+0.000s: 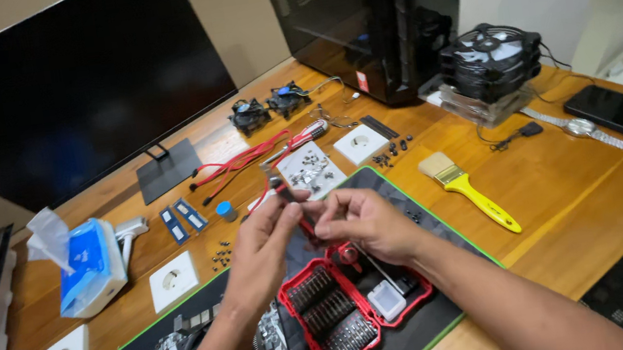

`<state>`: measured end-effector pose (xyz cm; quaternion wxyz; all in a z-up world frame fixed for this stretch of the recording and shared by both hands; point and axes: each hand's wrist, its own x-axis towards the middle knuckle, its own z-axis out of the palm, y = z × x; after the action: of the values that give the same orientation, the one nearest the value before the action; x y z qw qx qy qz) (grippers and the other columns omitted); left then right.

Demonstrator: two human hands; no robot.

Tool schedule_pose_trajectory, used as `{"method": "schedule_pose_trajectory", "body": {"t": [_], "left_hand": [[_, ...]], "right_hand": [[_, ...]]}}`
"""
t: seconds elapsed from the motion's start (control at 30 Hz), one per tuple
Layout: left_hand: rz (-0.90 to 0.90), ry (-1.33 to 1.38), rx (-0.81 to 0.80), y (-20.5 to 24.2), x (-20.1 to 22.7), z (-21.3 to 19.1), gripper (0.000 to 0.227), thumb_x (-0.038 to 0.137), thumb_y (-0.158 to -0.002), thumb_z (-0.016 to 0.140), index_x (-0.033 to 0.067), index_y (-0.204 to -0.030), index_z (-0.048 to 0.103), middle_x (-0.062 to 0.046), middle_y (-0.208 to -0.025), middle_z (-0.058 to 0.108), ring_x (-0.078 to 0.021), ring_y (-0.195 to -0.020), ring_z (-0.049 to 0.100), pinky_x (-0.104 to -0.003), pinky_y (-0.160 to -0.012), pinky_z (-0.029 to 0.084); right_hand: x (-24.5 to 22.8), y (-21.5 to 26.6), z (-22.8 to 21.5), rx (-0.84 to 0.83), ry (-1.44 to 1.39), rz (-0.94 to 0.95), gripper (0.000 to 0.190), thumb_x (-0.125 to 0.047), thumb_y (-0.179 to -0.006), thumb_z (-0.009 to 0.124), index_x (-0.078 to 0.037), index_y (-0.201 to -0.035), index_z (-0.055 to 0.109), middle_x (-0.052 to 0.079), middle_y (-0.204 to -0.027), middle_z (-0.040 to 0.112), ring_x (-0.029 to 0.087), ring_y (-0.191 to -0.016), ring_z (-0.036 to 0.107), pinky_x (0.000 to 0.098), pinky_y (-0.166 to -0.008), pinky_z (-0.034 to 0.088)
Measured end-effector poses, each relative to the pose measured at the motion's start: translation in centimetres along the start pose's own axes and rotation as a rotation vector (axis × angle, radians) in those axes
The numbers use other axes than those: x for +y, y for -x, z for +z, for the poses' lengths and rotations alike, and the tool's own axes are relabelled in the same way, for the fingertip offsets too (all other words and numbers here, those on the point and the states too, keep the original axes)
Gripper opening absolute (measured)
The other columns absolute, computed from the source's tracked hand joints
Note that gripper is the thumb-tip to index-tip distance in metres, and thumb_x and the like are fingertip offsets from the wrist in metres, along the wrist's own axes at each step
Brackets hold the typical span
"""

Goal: The person opens a red screwdriver kit and selects a screwdriver. They then use the screwdriver to tighten screws on a CPU cooler mounted on a motherboard. The person works at a desk with various computer parts and tools visible.

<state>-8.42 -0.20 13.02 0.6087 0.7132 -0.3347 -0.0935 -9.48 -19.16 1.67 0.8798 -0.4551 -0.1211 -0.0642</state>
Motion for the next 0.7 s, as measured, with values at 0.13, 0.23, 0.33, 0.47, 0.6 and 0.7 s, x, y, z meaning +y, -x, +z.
{"method": "schedule_pose_trajectory", "body": {"t": [0.13,0.23,0.33,0.47,0.6,0.7], "left_hand": [[0.062,-0.126,0.029,0.9,-0.1,-1.2,0.029,0.027,-0.108,0.065,0.0113,-0.126,0.080,-0.007,-0.101,0.089,-0.0109,-0.100,0.076,-0.039,-0.103,0.058],[0.096,-0.106,0.056,2.2,1.1,-2.3,0.028,0.028,-0.108,0.065,0.0111,-0.124,0.080,-0.006,-0.098,0.087,-0.0112,-0.097,0.075,-0.037,-0.099,0.059],[0.211,0.080,0.110,3.7,2.7,-3.6,0.024,0.020,-0.109,0.063,0.0023,-0.121,0.075,-0.012,-0.089,0.082,-0.0130,-0.081,0.068,-0.030,-0.073,0.060],[0.264,0.363,0.155,6.4,6.0,-5.4,0.030,0.023,-0.111,0.058,-0.0032,-0.121,0.068,-0.016,-0.079,0.075,-0.0195,-0.067,0.073,-0.028,-0.056,0.057],[0.257,0.461,0.079,9.0,8.3,-8.4,0.034,0.026,-0.114,0.051,-0.0034,-0.126,0.062,-0.011,-0.084,0.067,-0.0194,-0.070,0.065,-0.031,-0.067,0.056],[0.238,0.543,0.050,9.9,7.4,-10.0,0.040,0.026,-0.112,0.052,-0.0062,-0.135,0.057,-0.018,-0.087,0.068,-0.0235,-0.070,0.068,-0.029,-0.067,0.055]], "right_hand": [[0.1,0.3,0.1,-0.003,0.171,0.029,0.024,0.010,-0.086,0.085,0.007,-0.091,0.063,0.027,-0.120,0.081,0.030,-0.103,0.083,0.0381,-0.087,0.071],[-2.4,1.2,2.9,-0.110,0.351,-0.055,0.015,0.006,-0.088,0.086,0.006,-0.083,0.072,0.019,-0.094,0.082,0.013,-0.085,0.075,0.0283,-0.068,0.064],[-5.4,1.6,6.7,-0.191,0.516,-0.174,0.009,0.001,-0.090,0.084,0.003,-0.085,0.078,0.017,-0.090,0.084,0.015,-0.080,0.076,0.0253,-0.061,0.061],[-8.2,1.5,10.7,-0.252,0.544,-0.269,0.007,0.007,-0.090,0.080,0.010,-0.095,0.076,0.025,-0.094,0.082,0.025,-0.085,0.080,0.0402,-0.076,0.069],[-11.7,2.0,16.8,-0.315,0.686,-0.350,0.015,-0.007,-0.098,0.075,0.002,-0.110,0.074,0.013,-0.103,0.078,0.019,-0.093,0.078,0.0269,-0.087,0.067],[-11.7,2.1,20.0,-0.263,0.646,-0.357,0.018,-0.002,-0.096,0.075,0.003,-0.113,0.071,0.015,-0.108,0.077,0.021,-0.096,0.079,0.0310,-0.093,0.070]]}}
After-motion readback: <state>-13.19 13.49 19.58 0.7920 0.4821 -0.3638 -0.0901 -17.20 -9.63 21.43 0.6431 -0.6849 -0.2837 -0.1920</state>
